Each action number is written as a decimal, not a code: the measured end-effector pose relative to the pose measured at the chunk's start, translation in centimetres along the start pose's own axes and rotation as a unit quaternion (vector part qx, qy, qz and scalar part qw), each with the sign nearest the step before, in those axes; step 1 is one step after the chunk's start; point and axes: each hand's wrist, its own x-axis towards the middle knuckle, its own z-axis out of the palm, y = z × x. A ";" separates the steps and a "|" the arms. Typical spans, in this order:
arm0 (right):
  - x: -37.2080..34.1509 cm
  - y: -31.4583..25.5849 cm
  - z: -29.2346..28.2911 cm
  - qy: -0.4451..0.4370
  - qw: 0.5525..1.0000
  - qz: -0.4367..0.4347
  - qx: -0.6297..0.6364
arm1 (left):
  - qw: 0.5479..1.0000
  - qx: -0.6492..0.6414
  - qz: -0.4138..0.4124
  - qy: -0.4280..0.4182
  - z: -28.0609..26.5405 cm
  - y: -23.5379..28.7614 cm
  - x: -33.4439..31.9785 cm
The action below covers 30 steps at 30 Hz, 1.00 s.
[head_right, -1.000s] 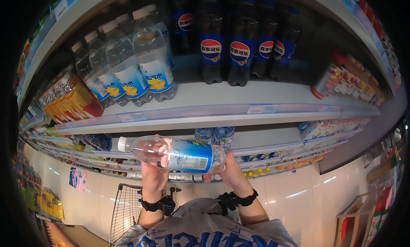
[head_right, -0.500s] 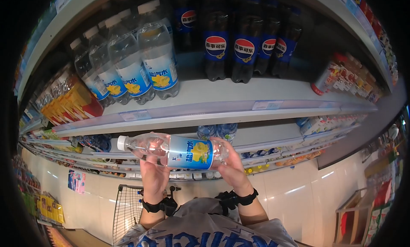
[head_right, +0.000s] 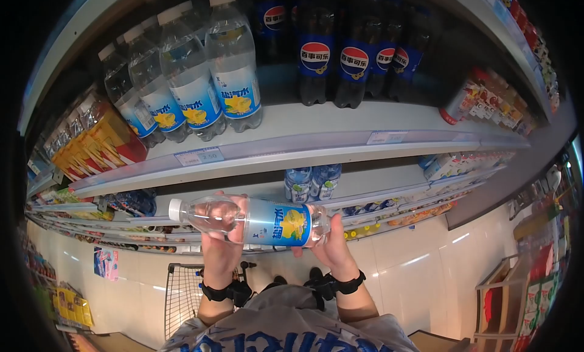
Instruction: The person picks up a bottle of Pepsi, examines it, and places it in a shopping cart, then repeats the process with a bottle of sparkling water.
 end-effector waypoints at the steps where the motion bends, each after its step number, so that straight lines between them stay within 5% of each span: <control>1: 0.1 0.1 -0.1 -0.019 0.999 -0.022 0.034 | 0.999 0.016 -0.022 0.023 0.7 0.3 0.0; 5: -0.2 -1.1 1.2 -0.018 0.996 -0.070 0.043 | 0.994 -0.057 -0.039 0.087 1.7 -0.1 -0.1; 8: -0.5 -1.4 -0.1 -0.032 0.992 -0.115 0.028 | 0.995 -0.058 -0.050 0.060 2.9 -0.2 -0.1; 11: -0.8 -3.6 0.9 -0.004 0.988 -0.127 -0.085 | 0.996 -0.044 -0.054 0.054 2.7 -1.5 -0.5; 17: -0.6 -4.5 -0.9 -0.040 0.992 -0.113 -0.044 | 0.997 -0.009 0.010 0.080 4.7 -2.1 -0.2; 20: -0.4 -4.3 -3.1 -0.142 0.990 -0.012 -0.002 | 0.999 -0.014 0.001 0.047 4.4 -2.3 0.0; 26: -0.4 -4.4 -2.8 -0.051 0.998 0.044 0.006 | 0.996 0.010 0.006 0.091 5.5 -2.8 -1.1; 30: -0.5 -4.7 -1.5 -0.052 0.997 -0.037 0.031 | 0.996 0.009 0.010 0.088 7.1 -1.8 -0.1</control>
